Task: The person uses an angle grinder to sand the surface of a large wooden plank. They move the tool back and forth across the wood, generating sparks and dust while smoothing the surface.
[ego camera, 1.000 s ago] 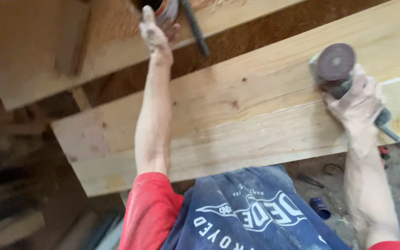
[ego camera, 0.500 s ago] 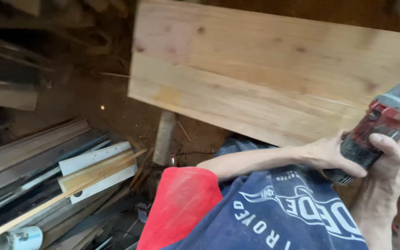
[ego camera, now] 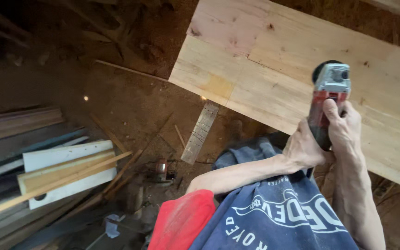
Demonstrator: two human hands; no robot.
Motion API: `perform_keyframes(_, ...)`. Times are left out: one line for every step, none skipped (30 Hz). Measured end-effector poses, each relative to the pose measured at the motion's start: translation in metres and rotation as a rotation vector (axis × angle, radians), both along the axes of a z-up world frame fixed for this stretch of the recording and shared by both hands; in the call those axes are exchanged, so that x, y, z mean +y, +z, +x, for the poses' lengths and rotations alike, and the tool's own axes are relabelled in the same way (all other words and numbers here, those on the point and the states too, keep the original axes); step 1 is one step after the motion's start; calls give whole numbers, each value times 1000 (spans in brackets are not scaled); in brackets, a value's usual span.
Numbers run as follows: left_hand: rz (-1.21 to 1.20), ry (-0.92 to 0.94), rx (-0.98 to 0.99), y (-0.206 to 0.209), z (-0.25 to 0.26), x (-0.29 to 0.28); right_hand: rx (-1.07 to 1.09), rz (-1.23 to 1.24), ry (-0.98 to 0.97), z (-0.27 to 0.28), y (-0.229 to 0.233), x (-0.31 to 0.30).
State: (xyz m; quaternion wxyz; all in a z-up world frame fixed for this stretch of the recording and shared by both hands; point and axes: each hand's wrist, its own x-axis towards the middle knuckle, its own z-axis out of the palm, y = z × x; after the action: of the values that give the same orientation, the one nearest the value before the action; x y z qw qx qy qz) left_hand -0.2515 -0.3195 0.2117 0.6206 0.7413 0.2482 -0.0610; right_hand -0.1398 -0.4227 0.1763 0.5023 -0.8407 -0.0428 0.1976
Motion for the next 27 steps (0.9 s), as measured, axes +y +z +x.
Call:
perform_keyframes(19, 37, 0, -1, -3, 3, 31, 63, 15, 0, 0, 9)
perform_keyframes(38, 79, 1, -3, -4, 5, 64, 126, 34, 2, 0, 17)
perform_keyframes(66, 113, -35, -5, -5, 7, 53, 87, 42, 5, -2, 25)
perform_keyframes(94, 150, -69, -6, -5, 8, 42, 48, 54, 6, -3, 34)
perform_keyframes(122, 189, -103, -8, -5, 8, 31, 9, 66, 8, -5, 41)
perform_keyframes(119, 226, -107, -10, -4, 8, 63, 57, 64, 10, -7, 47)
perform_keyframes(116, 263, -112, -12, -2, 6, 97, 104, 62, 13, -9, 53)
perform_keyframes(118, 296, -117, -15, -1, 6, 130, 155, 57, 13, -9, 58)
perform_keyframes(109, 331, -111, -17, 1, 4, 121, 136, 92, 14, -8, 62)
perform_keyframes(103, 365, -104, -20, 4, 4, 112, 120, 126, 16, -6, 69)
perform_keyframes(97, 400, -97, -23, 8, 4, 103, 104, 160, 19, -2, 76)
perform_keyframes(95, 415, -84, -26, 9, 2, 109, 97, 176, 19, 4, 79)
perform_keyframes(92, 431, -71, -29, 10, 1, 115, 90, 191, 18, 8, 85)
perform_keyframes(87, 445, -56, -33, 10, -2, 123, 81, 205, 16, 13, 89)
perform_keyframes(116, 453, -67, -35, 10, -4, 94, -3, 268, 15, 18, 94)
perform_keyframes(149, 452, -80, -37, 9, -4, 62, -81, 324, 15, 22, 101)
perform_keyframes(182, 450, -93, -38, 9, -3, 29, -159, 379, 14, 27, 110)
perform_keyframes(179, 470, -160, -37, 8, 2, 23, -196, 420, 12, 30, 119)
perform_keyframes(177, 490, -227, -37, 5, 8, 16, -232, 461, 10, 32, 128)
perform_keyframes(169, 507, -294, -36, 1, 12, 10, -274, 498, 9, 35, 135)
perform_keyframes(178, 508, -242, -36, -2, 19, 42, -302, 517, 11, 36, 146)
perform_keyframes(187, 508, -188, -37, -4, 31, 78, -332, 535, 13, 35, 160)
perform_keyframes(195, 507, -134, -41, -7, 45, 113, -361, 553, 16, 34, 175)
perform_keyframes(153, 419, -90, -49, -17, 68, 82, -343, 580, 18, 31, 190)
perform_keyframes(112, 330, -47, -59, -24, 93, 51, -325, 608, 19, 28, 206)
perform_keyframes(346, 294, -11, -68, -26, 112, 15, -305, 634, 21, 24, 226)
perform_keyframes(579, 255, 24, -80, -29, 134, 20, -310, 624, 23, 20, 248)
